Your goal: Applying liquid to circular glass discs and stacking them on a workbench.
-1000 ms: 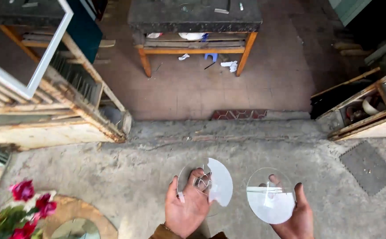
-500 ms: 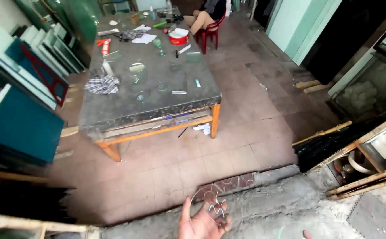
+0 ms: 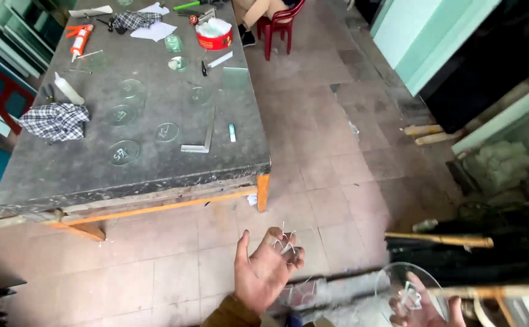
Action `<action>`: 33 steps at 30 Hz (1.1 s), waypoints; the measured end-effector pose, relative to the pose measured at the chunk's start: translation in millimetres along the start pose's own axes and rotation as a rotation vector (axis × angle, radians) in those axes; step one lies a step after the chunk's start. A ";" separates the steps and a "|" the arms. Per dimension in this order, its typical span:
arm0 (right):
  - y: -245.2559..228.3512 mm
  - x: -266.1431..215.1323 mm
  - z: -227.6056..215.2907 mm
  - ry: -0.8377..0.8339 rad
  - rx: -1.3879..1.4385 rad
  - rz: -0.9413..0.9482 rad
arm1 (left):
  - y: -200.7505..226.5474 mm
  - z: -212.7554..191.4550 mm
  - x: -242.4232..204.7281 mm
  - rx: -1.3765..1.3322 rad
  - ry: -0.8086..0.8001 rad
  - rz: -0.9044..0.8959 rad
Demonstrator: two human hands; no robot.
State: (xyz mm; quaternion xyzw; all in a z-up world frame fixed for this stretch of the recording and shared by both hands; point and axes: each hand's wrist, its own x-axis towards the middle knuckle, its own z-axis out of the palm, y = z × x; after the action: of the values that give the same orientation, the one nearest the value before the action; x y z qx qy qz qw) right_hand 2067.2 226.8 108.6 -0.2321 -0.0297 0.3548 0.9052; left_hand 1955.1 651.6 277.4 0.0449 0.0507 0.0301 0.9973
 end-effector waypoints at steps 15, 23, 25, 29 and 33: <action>-120.8 603.9 33.9 0.181 -0.262 0.246 | 138.6 -132.4 453.5 0.026 0.197 0.283; -149.8 851.0 23.1 -0.085 -0.192 0.650 | 218.8 -164.5 580.7 -0.121 0.350 0.542; -146.6 915.3 10.7 -0.054 -0.310 0.750 | 228.4 -193.3 607.9 -0.099 0.430 0.636; -123.2 1022.2 85.0 -0.216 -0.252 0.919 | 250.5 -208.5 660.5 -0.125 0.478 0.864; -97.8 1105.8 104.3 -0.263 -0.560 1.030 | 256.5 -198.0 686.6 -0.129 0.609 1.050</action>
State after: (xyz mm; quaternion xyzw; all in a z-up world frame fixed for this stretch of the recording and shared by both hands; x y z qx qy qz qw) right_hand 2931.4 931.4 121.9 -0.4005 -0.1174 0.7522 0.5099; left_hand 2602.1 968.0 37.4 -0.0072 0.3029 0.5321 0.7906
